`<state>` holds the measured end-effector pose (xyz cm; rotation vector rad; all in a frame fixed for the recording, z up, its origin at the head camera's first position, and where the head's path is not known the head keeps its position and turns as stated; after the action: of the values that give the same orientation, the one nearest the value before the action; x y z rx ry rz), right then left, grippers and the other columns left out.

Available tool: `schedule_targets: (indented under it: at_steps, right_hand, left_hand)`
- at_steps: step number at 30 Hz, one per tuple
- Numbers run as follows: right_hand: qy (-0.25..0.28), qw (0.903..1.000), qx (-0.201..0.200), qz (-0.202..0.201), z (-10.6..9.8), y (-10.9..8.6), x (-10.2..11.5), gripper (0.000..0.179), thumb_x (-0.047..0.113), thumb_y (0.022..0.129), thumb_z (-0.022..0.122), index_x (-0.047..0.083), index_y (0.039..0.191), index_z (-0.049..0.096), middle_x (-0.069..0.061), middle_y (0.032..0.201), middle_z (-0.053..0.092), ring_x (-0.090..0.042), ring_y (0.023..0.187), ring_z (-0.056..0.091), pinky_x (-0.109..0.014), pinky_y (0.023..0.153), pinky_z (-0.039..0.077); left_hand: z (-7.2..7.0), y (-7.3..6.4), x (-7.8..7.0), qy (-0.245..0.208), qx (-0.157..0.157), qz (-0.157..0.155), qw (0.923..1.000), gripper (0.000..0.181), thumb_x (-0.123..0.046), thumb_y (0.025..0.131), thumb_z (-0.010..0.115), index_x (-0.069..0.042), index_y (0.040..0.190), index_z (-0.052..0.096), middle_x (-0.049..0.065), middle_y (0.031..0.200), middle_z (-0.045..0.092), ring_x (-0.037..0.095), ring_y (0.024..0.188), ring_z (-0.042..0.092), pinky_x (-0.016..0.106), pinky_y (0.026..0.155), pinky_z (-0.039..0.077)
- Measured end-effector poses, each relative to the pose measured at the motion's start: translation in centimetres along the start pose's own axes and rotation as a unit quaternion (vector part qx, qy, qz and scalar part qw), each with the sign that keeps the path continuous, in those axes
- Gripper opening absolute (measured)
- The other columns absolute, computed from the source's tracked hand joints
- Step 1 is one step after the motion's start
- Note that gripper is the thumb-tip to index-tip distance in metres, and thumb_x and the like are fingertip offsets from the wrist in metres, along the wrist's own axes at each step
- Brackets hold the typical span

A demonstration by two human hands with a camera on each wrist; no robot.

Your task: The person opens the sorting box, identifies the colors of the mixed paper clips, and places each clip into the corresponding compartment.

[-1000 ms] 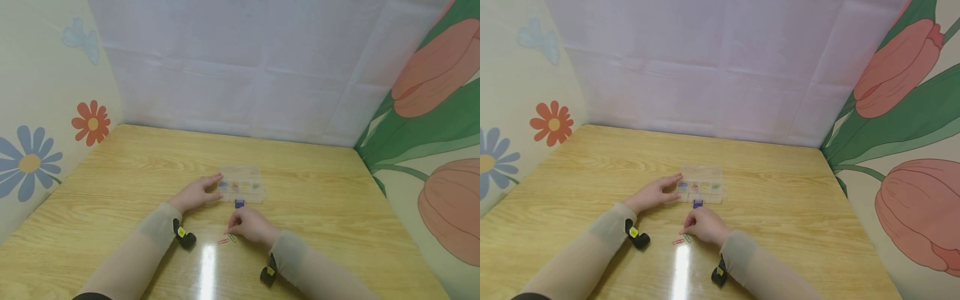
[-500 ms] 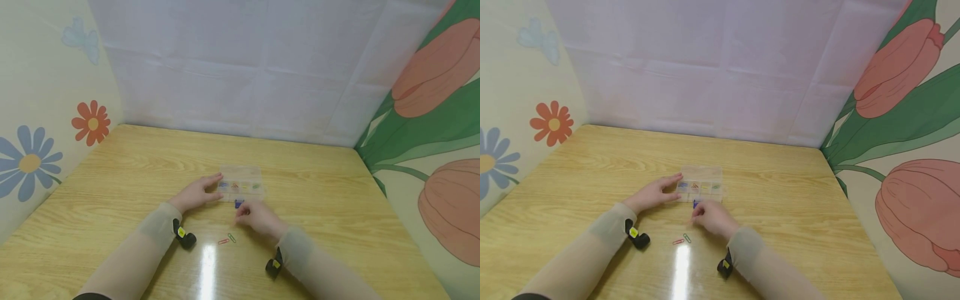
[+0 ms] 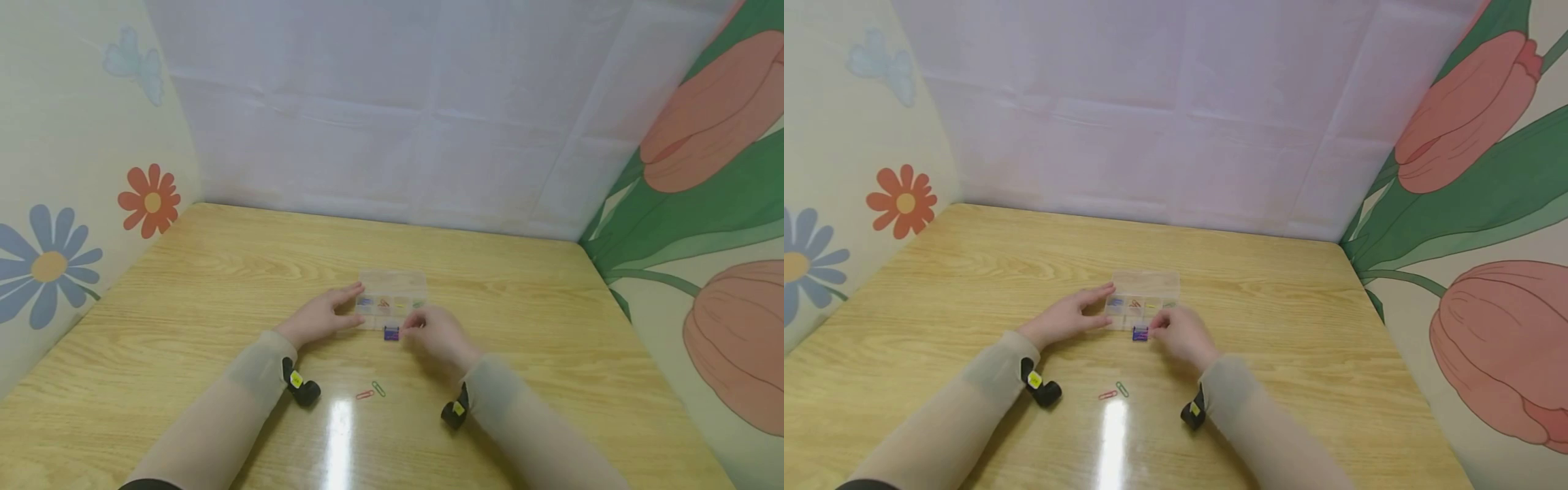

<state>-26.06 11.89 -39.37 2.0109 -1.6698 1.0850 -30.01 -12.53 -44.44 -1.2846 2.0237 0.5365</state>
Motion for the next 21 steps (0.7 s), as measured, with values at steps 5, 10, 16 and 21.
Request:
schedule_targets:
  at_steps: [5,10,16,21]
  right_hand:
    - [0.004,0.9986,-0.044,0.029,-1.1,1.0,-1.0,0.004,0.019,0.089,0.068,0.015,0.09,0.068,0.0,0.096,0.064,-0.019,0.09,0.056,-0.037,0.081,0.048]
    - [0.006,0.9959,-0.075,0.05,-1.8,1.9,-1.9,0.004,0.018,0.09,0.067,0.015,0.092,0.068,0.0,0.094,0.064,-0.019,0.087,0.057,-0.034,0.076,0.049]
    - [0.0,0.9946,-0.084,0.062,-2.1,2.3,-2.3,0.004,0.019,0.09,0.067,0.015,0.091,0.068,0.0,0.092,0.064,-0.019,0.086,0.057,-0.035,0.077,0.048]
    - [0.003,0.9946,-0.08,0.065,-2.1,2.4,-2.4,0.005,0.02,0.09,0.068,0.015,0.089,0.067,0.0,0.091,0.064,-0.019,0.085,0.057,-0.034,0.076,0.048]
  left_hand:
    - [-0.1,0.0,-0.2,-0.003,0.002,-0.002,1.0,0.079,-0.056,0.085,0.064,-0.024,0.151,0.033,-0.001,0.157,0.024,0.033,0.143,0.022,0.054,0.115,0.016]
    - [0.0,0.0,-0.2,-0.003,0.002,0.0,1.0,0.08,-0.056,0.085,0.064,-0.024,0.151,0.032,0.0,0.158,0.024,0.033,0.143,0.022,0.054,0.115,0.016]
    - [0.0,0.0,-0.1,0.001,0.002,0.002,1.0,0.079,-0.057,0.086,0.063,-0.025,0.151,0.032,-0.001,0.158,0.024,0.033,0.143,0.022,0.054,0.115,0.017]
    - [0.1,0.0,-0.1,0.0,0.001,0.003,1.0,0.079,-0.056,0.086,0.063,-0.025,0.151,0.032,0.0,0.158,0.024,0.033,0.143,0.022,0.054,0.115,0.017]
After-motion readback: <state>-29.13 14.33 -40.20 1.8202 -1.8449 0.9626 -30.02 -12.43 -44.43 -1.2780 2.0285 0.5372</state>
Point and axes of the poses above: each hand's wrist, its own y-axis towards the middle knuckle, its own z-axis out of the palm, x = y × z, the point moved 2 cm from there along y, towards the middle knuckle
